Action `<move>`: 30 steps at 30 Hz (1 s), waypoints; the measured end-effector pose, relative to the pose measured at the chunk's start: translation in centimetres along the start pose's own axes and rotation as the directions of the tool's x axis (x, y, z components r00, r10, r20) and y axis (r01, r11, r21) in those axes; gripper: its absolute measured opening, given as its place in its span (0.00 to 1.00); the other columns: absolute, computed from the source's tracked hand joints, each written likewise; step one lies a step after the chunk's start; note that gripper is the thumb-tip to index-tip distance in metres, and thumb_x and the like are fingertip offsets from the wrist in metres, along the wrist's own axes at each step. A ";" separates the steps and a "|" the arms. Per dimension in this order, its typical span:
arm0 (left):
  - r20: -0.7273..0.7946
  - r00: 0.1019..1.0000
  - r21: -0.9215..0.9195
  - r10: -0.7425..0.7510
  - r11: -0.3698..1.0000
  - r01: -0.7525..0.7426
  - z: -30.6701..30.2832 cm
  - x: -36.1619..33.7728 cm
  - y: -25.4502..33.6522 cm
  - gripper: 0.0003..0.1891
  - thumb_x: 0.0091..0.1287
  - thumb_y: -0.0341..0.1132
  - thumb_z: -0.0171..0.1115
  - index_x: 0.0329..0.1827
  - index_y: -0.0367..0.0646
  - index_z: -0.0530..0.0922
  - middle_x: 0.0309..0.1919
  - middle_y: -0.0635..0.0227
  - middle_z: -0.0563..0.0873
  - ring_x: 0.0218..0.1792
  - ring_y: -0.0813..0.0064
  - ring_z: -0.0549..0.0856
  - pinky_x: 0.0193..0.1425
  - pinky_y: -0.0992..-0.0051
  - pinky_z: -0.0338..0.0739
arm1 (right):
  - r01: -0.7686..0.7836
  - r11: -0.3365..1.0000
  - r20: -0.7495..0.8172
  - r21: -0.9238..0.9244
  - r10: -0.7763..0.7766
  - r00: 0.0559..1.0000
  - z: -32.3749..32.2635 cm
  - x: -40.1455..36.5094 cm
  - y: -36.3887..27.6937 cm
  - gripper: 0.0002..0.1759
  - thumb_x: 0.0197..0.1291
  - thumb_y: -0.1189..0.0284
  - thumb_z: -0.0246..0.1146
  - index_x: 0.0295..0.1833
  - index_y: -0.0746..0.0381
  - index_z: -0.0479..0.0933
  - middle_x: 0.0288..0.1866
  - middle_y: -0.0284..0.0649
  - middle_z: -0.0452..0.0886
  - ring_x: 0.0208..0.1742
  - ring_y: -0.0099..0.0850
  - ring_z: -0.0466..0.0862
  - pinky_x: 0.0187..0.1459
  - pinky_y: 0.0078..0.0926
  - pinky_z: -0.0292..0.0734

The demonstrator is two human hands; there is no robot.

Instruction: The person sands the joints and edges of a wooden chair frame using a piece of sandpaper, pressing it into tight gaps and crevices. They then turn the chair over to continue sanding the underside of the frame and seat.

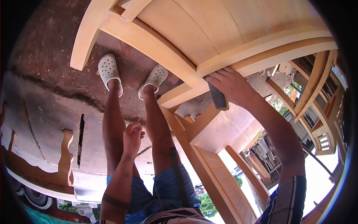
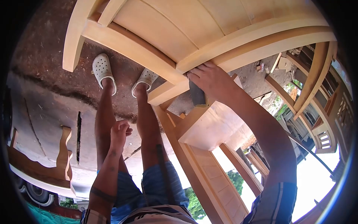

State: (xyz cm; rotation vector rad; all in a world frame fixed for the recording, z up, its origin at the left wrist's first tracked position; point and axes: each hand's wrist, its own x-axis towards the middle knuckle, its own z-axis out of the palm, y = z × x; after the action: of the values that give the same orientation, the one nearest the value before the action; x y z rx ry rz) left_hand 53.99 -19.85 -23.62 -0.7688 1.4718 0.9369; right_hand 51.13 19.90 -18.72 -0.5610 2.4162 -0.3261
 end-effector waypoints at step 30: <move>0.064 0.997 0.086 0.054 0.995 -0.059 1.8 0.3 2.3 0.14 0.73 0.35 0.56 0.53 0.32 0.77 0.38 0.63 0.83 0.36 0.74 0.85 0.40 0.75 0.81 | -0.216 0.961 0.311 -0.174 0.262 0.914 0.6 1.6 -0.7 0.17 0.61 0.71 0.55 0.54 0.63 0.77 0.57 0.38 0.80 0.62 0.36 0.77 0.67 0.39 0.65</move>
State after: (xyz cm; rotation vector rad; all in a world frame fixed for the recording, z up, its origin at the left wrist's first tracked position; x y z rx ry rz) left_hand 52.80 -17.14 -23.63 -0.6322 1.4772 0.9240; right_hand 50.62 18.44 -19.79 -0.3391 2.1557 0.0394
